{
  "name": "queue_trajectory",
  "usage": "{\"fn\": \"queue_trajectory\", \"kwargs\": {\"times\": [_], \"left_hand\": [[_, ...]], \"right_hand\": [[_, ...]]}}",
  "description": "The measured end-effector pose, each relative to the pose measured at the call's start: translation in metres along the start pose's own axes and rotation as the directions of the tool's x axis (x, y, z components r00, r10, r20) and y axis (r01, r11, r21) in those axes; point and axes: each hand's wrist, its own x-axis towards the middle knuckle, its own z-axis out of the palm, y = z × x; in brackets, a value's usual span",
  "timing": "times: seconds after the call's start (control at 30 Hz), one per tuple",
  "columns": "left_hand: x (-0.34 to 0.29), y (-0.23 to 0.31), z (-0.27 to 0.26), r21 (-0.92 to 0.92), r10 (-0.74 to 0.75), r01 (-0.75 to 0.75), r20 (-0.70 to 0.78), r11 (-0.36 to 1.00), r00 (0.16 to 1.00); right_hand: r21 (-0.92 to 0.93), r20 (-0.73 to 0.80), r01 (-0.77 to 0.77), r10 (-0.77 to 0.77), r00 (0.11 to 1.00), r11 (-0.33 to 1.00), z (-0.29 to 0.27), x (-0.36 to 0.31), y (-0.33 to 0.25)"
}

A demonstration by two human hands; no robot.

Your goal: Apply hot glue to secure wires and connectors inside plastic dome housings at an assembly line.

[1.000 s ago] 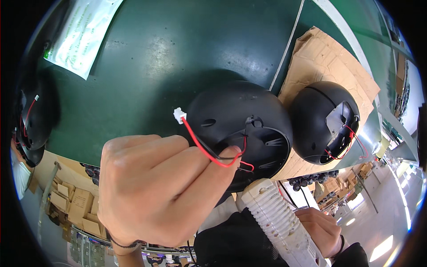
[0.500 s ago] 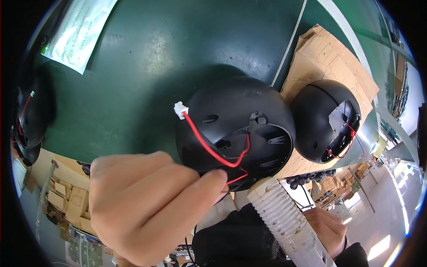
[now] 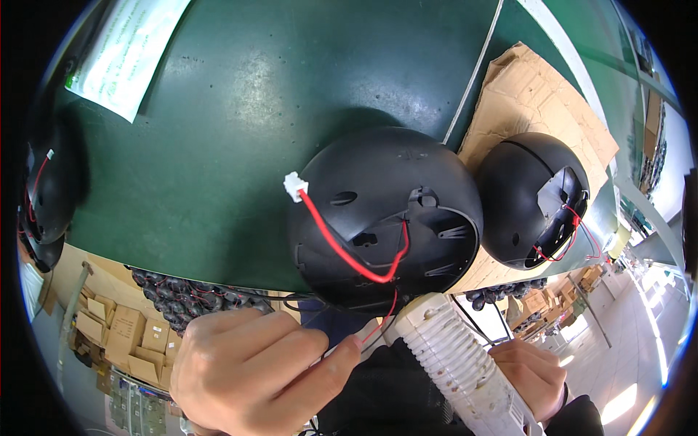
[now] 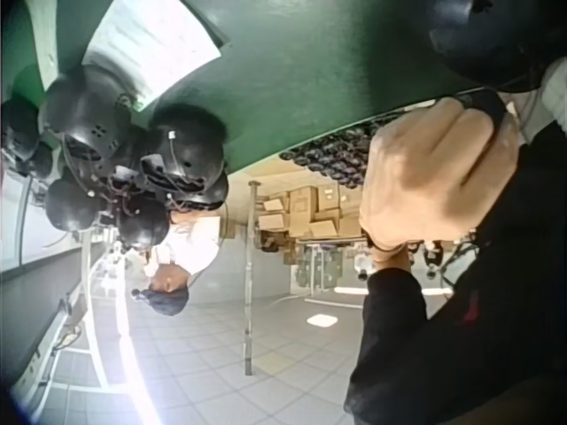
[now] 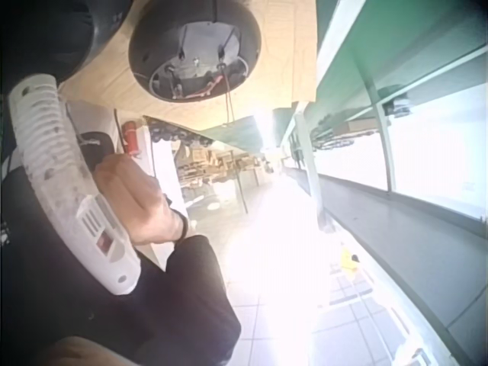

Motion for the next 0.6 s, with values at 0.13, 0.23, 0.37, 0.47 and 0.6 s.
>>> {"fn": "queue_trajectory", "kwargs": {"times": [0.13,0.23,0.37,0.47,0.6], "left_hand": [[0.003,0.001,-0.004,0.023,0.022,-0.021,-0.030,1.000,0.999],[0.007,-0.001,-0.009,-0.044,-0.024,0.021,-0.053,0.999,0.998],[0.017,-0.013,-0.005,0.048,0.014,-0.006,-0.171,0.999,0.985],[0.025,-0.018,-0.013,-0.065,0.044,-0.054,-0.138,0.996,0.989],[0.022,-0.020,-0.018,-0.213,-0.253,0.217,-0.162,0.953,0.954]], "right_hand": [[-0.076,-0.057,-0.077,0.073,0.996,0.994,0.003,-0.004,-0.009],[-0.123,-0.068,-0.141,0.134,0.989,0.982,0.003,-0.004,-0.015],[-0.092,-0.069,-0.138,0.132,0.989,0.986,0.013,-0.002,-0.015],[-0.099,-0.017,-0.035,0.034,0.999,0.994,-0.012,0.005,-0.022],[0.054,0.040,0.053,-0.055,0.998,0.997,-0.019,0.017,-0.020]]}}
